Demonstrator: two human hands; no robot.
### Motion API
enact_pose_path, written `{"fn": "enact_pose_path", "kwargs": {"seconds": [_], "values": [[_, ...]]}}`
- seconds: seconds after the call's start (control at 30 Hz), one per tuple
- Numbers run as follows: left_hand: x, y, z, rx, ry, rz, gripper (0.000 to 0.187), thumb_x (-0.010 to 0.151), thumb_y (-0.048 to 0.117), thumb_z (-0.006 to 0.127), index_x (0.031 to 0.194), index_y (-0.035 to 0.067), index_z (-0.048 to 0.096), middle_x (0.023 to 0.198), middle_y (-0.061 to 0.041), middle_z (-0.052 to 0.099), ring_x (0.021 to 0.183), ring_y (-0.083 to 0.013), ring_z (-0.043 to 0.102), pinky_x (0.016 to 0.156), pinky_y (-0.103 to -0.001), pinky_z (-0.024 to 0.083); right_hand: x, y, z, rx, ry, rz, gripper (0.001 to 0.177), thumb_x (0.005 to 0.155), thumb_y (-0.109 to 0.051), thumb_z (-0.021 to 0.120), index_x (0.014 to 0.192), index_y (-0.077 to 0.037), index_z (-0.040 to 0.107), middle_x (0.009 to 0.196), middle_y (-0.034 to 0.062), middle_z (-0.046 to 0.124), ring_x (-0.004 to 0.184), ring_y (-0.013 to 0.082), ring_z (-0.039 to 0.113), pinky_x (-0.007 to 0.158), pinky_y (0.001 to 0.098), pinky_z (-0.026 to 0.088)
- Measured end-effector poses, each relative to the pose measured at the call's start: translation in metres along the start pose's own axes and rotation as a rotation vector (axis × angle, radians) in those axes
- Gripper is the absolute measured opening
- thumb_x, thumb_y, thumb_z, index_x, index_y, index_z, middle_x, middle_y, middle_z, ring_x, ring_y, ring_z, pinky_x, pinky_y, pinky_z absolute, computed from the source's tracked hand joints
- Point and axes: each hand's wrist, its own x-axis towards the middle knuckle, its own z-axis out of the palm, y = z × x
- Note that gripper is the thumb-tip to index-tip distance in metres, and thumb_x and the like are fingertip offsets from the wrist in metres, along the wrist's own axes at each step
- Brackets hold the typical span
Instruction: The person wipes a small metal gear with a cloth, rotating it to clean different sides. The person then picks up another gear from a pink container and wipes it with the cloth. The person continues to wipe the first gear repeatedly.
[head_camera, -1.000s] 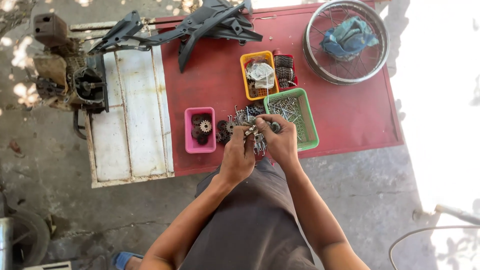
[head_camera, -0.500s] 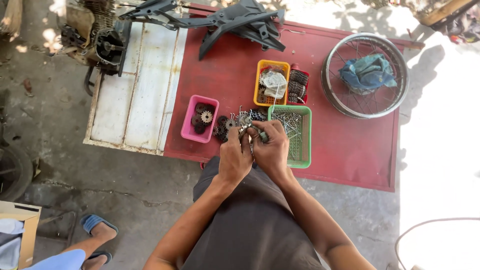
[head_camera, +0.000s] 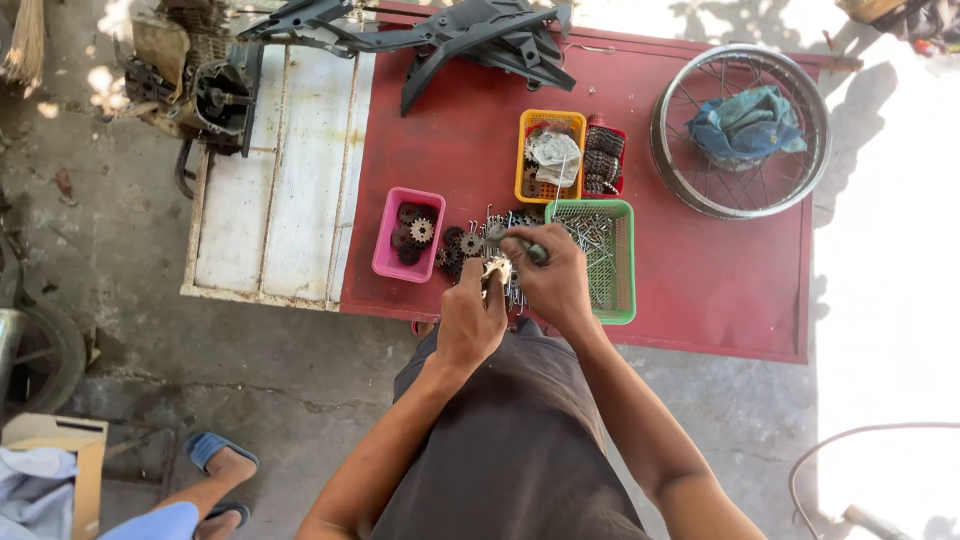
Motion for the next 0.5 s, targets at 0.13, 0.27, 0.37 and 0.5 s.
{"fn": "enact_pose_path", "kwargs": {"seconds": [0.13,0.27,0.37,0.5], "values": [[0.006,-0.012,-0.014,0.022,-0.001,0.051,0.013,0.097,0.012,0.06,0.108,0.005,0.064,0.08,-0.025,0.072,0.073,-0.0444,0.073,0.053,-0.049,0.059,-0.014,-0.003,0.014,-0.041,-0.049,0.008,0.026,0.093,-0.036,0.079,0.113,-0.02,0.079,0.095,0.0111,0.067,0.079,0.0363,0.071,0.067,0.0449,0.055],[0.014,-0.029,-0.029,0.004,-0.086,0.115,0.009,0.097,0.013,0.062,0.103,0.007,0.063,0.079,-0.023,0.072,0.075,-0.0427,0.074,0.052,-0.047,0.06,-0.018,-0.012,0.025,-0.045,0.006,0.02,0.025,0.09,-0.034,0.082,0.113,-0.025,0.08,0.091,0.009,0.068,0.08,0.0341,0.072,0.069,0.0417,0.056],[0.025,-0.026,-0.043,0.01,-0.151,0.172,0.007,0.098,0.012,0.062,0.103,0.008,0.063,0.079,-0.022,0.073,0.074,-0.0416,0.074,0.052,-0.047,0.06,-0.021,-0.014,0.042,-0.068,0.124,-0.003,0.02,0.087,-0.027,0.083,0.106,-0.023,0.081,0.088,0.0088,0.066,0.078,0.0345,0.072,0.068,0.0406,0.056],[0.031,-0.034,-0.057,0.006,-0.246,0.163,0.008,0.097,0.009,0.059,0.105,0.007,0.061,0.079,-0.025,0.072,0.075,-0.0468,0.072,0.054,-0.053,0.059,-0.029,-0.011,0.068,-0.11,0.316,-0.037,0.014,0.085,-0.019,0.085,0.098,-0.017,0.079,0.087,0.0091,0.065,0.076,0.0374,0.071,0.066,0.0413,0.056]]}}
